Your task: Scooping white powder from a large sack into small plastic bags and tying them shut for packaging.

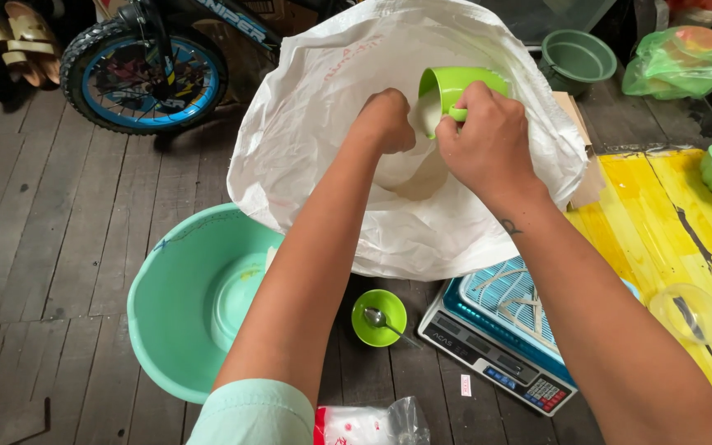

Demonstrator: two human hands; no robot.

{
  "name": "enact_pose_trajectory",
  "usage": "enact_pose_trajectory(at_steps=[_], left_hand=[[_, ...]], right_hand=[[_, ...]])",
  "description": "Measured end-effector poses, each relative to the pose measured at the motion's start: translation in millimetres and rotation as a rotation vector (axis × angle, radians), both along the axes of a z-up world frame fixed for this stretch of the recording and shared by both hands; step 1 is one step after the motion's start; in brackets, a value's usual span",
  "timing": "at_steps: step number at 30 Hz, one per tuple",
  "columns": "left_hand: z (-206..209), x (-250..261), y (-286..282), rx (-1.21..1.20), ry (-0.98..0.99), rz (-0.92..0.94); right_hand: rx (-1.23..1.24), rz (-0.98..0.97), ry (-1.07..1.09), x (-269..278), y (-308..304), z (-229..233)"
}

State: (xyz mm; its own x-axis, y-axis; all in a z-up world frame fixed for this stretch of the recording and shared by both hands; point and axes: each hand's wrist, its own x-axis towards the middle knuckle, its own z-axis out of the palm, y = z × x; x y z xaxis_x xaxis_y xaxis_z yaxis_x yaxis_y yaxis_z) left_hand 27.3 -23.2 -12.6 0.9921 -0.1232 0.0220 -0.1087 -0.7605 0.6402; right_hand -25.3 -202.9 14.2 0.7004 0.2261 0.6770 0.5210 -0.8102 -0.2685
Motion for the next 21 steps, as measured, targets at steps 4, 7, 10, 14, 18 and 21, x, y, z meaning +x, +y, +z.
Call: enact_pose_trajectory(at_steps=[4, 7, 10, 14, 18, 21], left_hand=[[-5, 5, 3, 0.008, -0.031, -0.016], [9, 13, -5, 0.153, 0.230, 0.049], [13, 8, -6, 0.172, 0.234, 0.037], [4, 18, 9, 0.182, 0.126, 0.014], [7, 18, 33, 0.206, 0.182, 0.034], [1, 15, 34, 0.231, 0.175, 0.025]], right_hand=[[-0.027, 0.016, -0.009, 3, 1, -3], [-0.048, -0.007, 0.022, 10, 0, -10], [0.064, -0.036, 0.093, 15, -4, -14], [0.318, -0.297, 0.383, 14, -1, -4], [0.537, -0.398, 0.727, 21, -2, -33], [0.482, -0.401, 0.845, 34, -2, -66]])
